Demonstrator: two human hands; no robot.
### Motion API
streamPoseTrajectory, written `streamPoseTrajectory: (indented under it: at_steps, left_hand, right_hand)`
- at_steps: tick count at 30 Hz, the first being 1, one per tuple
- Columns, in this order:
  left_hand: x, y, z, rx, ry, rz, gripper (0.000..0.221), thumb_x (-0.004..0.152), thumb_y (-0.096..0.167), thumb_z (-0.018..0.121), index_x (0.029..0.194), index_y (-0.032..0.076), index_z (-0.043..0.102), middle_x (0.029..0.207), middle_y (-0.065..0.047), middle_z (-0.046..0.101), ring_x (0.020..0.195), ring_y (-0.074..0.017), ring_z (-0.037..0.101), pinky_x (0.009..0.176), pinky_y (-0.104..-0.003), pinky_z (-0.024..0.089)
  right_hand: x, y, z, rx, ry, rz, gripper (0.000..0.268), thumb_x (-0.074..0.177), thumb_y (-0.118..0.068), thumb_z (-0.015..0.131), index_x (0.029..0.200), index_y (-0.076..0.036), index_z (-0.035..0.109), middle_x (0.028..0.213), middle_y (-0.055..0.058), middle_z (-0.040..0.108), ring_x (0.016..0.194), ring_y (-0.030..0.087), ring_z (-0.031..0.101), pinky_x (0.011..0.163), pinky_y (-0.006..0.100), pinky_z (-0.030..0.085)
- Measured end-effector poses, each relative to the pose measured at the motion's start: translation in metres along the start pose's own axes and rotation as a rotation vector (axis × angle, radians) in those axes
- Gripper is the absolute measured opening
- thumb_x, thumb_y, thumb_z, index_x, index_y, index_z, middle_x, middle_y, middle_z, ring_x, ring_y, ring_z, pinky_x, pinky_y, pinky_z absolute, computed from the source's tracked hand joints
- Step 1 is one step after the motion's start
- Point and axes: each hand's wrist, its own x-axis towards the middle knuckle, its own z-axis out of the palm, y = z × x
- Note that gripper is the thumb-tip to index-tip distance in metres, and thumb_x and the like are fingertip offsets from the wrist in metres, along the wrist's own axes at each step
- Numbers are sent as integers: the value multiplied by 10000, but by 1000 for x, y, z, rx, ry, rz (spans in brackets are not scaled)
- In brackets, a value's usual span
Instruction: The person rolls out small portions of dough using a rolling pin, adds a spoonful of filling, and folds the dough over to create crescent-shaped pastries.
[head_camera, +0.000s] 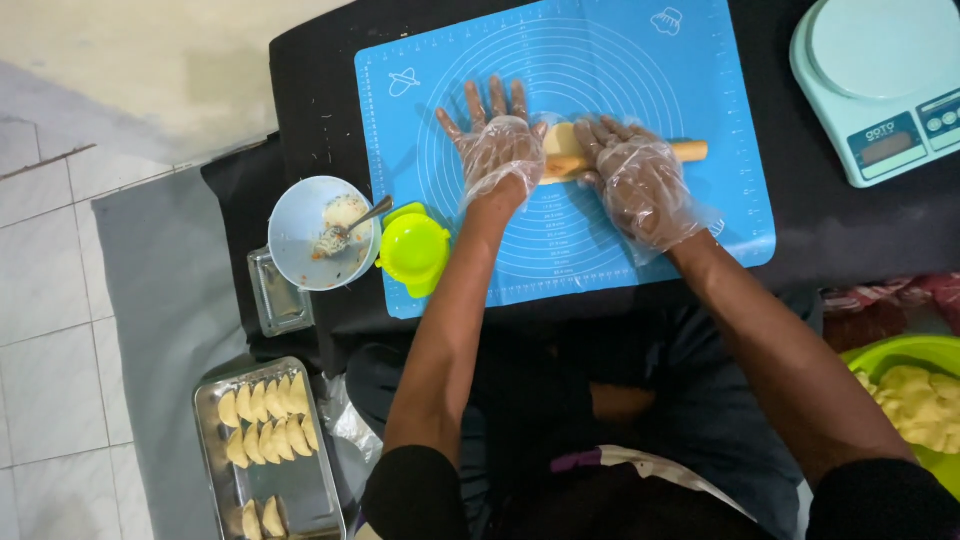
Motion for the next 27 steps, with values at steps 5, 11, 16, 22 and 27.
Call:
streamPoseTrajectory:
  at_steps: [5, 11, 16, 22, 27]
  left_hand:
    - [-9, 1, -1, 13, -5, -8, 654, 1052, 486, 315, 1611, 161, 213, 1693, -120, 123, 1533, -413, -14, 1127, -769, -100]
    - [-20, 3, -3, 14, -5, -15, 651, 1054, 467, 310, 1614, 153, 202, 1697, -119, 110, 1538, -413, -21, 1125, -775, -100]
    - [-26, 2, 2, -6, 33, -13, 650, 1053, 462, 306, 1614, 148, 215, 1695, -105, 117, 1541, -400, -15, 1122, -772, -110]
    - [-38, 2, 4, -20, 83, 9, 647, 1053, 440, 295, 1613, 129, 203, 1691, -123, 138, 1538, -422, 15, 1117, -779, -116]
    - [-53, 9, -9, -15, 82, 13, 659, 1051, 427, 345, 1614, 118, 197, 1689, -134, 126, 1533, -429, 22, 1114, -791, -94]
  right_hand:
    - [-10, 7, 14, 25, 4, 7, 604, 1066, -401, 434, 1518, -2, 472, 1513, 174, 544, 1442, 349, 434, 1193, 493, 288]
    - [-14, -6, 0, 10, 10, 26, 559, 1003, -251, 558, 1496, 7, 505, 1453, 197, 593, 1405, 362, 482, 1169, 511, 336]
    - [-22, -6, 6, 29, 14, 16, 573, 1071, -369, 427, 1520, -16, 474, 1536, 160, 524, 1456, 339, 418, 1200, 494, 273]
    - [-30, -6, 14, -48, 27, 11, 551, 1059, -323, 463, 1522, -25, 479, 1547, 152, 518, 1468, 315, 410, 1220, 483, 271]
    - [-32, -22, 0, -40, 13, 13, 557, 1098, -376, 353, 1527, -40, 469, 1577, 145, 477, 1483, 307, 374, 1240, 477, 237]
